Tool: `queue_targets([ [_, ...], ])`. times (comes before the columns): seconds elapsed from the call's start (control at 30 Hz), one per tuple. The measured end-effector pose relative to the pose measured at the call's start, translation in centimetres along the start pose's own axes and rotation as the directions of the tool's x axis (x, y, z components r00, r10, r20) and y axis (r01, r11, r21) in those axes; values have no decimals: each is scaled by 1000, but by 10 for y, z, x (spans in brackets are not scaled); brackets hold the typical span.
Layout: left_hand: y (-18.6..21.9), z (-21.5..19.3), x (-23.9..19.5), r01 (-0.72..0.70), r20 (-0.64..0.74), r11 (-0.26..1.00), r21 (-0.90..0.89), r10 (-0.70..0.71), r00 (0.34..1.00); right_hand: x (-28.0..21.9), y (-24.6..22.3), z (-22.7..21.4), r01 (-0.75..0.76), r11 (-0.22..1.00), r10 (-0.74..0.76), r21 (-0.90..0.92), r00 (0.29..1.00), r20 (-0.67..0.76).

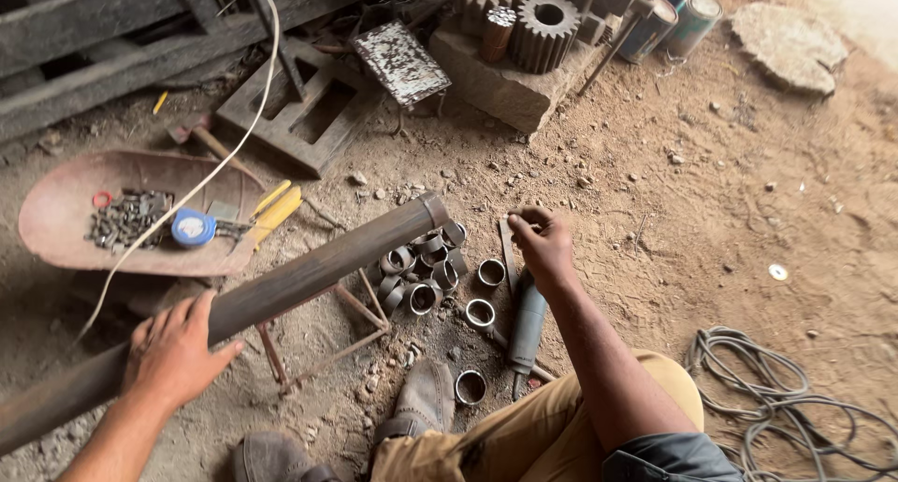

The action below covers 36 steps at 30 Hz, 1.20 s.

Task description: The person sits on the ground and fits several small metal rings onto a long metal pipe. They repeatedly pick up the rings, slide them onto the pipe, and adjust their positions to align them with existing rings.

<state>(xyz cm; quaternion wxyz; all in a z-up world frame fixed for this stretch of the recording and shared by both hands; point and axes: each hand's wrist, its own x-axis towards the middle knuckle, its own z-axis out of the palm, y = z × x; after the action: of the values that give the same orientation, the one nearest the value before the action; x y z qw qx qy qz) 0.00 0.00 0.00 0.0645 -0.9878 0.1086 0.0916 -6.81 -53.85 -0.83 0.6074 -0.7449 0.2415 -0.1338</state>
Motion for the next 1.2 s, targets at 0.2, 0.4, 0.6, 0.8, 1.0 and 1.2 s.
queue_targets([
  [0.2, 19, -20, -2, 43, -42, 997, 67, -40, 998, 6, 8, -5, -1, 993, 10, -118, 997, 74],
  [0.4, 28, -24, 13, 155, 25, 986, 52, -157, 987, 14, 27, -7, 100, 937, -69, -334, 992, 104],
  [0.6, 26, -20, 15, 168, -29, 985, 27, -167, 986, 27, 37, -13, 87, 957, -51, -275, 990, 133],
  [0.8, 10, 2, 16, 164, -82, 986, -18, -165, 983, 35, 47, -14, 115, 964, -78, -238, 984, 161],
  [1.0, -17, 26, 27, 158, -21, 985, 63, -157, 987, 44, 54, -17, 81, 959, -32, -273, 983, 179],
  [1.2, -23, 24, 34, 154, 18, 987, 52, -155, 988, 47, 66, -22, 90, 968, -54, -234, 987, 154],
])
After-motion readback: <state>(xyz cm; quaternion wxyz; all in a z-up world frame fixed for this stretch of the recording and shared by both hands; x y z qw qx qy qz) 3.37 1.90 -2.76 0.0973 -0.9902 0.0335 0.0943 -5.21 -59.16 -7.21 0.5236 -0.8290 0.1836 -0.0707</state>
